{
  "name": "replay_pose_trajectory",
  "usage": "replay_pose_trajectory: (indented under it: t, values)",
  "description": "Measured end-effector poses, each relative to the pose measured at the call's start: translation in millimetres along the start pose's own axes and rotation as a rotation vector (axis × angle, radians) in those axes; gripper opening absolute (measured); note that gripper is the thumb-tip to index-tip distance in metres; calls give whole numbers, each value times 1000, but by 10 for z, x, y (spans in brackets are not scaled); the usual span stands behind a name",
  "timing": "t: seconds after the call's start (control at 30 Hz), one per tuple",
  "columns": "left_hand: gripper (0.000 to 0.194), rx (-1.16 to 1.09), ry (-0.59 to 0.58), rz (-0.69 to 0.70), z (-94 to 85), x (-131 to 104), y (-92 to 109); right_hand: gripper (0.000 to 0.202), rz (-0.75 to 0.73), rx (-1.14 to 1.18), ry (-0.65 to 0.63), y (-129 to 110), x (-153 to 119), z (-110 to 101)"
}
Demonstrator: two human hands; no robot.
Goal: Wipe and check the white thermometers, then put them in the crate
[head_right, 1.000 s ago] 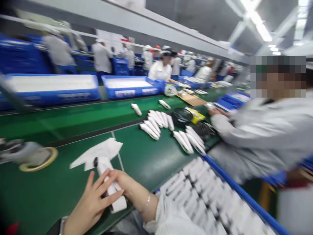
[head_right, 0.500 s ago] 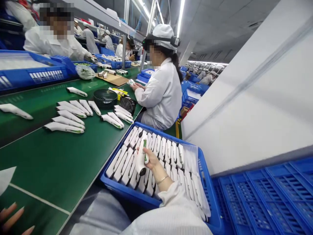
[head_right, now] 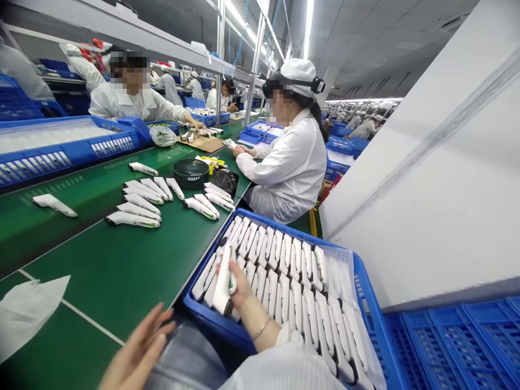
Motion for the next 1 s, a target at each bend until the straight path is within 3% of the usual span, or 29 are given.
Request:
replay_pose_trajectory:
  t: [0.07, 0.13, 0.23, 0.33, 0.47, 0.57, 0.67, 0.73, 0.9, 1.0]
  values:
    - [60, -86, -122, -126, 339, 48, 123, 56, 40, 70, -93, 214, -53, 293]
    - [55, -118, -150, -138, 460, 98, 213, 61, 75, 155, -230, 402, -79, 535]
    - [44, -113, -50, -26, 354, 148, 277, 56, 72, 171, -449, 555, -82, 774]
    - [41, 14, 110, 84, 197, 180, 244, 57, 10, 3, -488, 561, -80, 877]
    - [44, 259, 215, 93, 238, 268, 109, 71, -30, -151, -419, 463, -124, 770]
    - [46, 299, 94, 57, 449, 308, 46, 73, -48, -83, -328, 421, -205, 493]
    - [46, 212, -35, 22, 661, 288, 46, 53, -9, 82, -158, 455, -298, 191]
    - [47, 157, -27, 21, 727, 275, 60, 41, 30, 144, -111, 474, -324, 66]
    - [45, 217, -33, 25, 681, 292, 65, 35, 203, 135, -215, 369, -270, 52]
    - [43, 218, -62, 50, 699, 293, 45, 47, 118, -17, -254, 299, -272, 121]
Point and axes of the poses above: each hand's wrist, its own x-axis towards the middle knuckle, its own z-axis out of the palm, y = z × x, the point moved 1 cm from there along x, towards the middle knuckle, and after that the axes turned 7 degrees about -z, right-handed, at the moved point
